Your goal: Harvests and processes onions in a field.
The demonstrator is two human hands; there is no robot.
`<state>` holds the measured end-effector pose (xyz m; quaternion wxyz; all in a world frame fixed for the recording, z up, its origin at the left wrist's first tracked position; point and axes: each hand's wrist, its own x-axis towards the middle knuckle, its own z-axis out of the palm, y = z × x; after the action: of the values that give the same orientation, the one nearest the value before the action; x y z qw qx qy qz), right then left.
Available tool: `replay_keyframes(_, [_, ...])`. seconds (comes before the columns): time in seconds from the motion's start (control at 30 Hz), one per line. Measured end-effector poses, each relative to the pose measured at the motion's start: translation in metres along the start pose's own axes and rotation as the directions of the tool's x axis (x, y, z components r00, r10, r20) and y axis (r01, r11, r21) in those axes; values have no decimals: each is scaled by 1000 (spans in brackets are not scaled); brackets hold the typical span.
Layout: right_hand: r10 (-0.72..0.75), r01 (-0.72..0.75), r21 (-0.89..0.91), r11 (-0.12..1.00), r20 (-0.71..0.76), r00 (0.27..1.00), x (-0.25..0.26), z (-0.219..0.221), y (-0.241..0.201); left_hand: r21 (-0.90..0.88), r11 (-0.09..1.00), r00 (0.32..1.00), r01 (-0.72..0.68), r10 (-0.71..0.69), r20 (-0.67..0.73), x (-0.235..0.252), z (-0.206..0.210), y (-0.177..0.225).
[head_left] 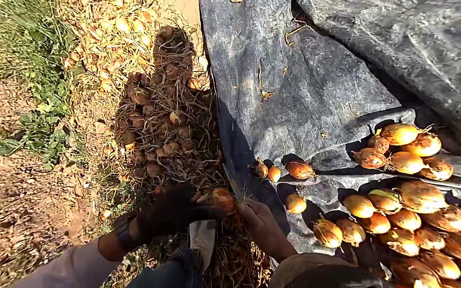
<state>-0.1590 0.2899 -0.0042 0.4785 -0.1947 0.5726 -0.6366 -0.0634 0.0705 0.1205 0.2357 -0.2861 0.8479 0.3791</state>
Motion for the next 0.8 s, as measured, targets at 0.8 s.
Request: replay_keyframes(0.8, [-69,135,69,988,-590,804,-40,-47,-5,505,741,897,442,-362,-253,166,-54,-174])
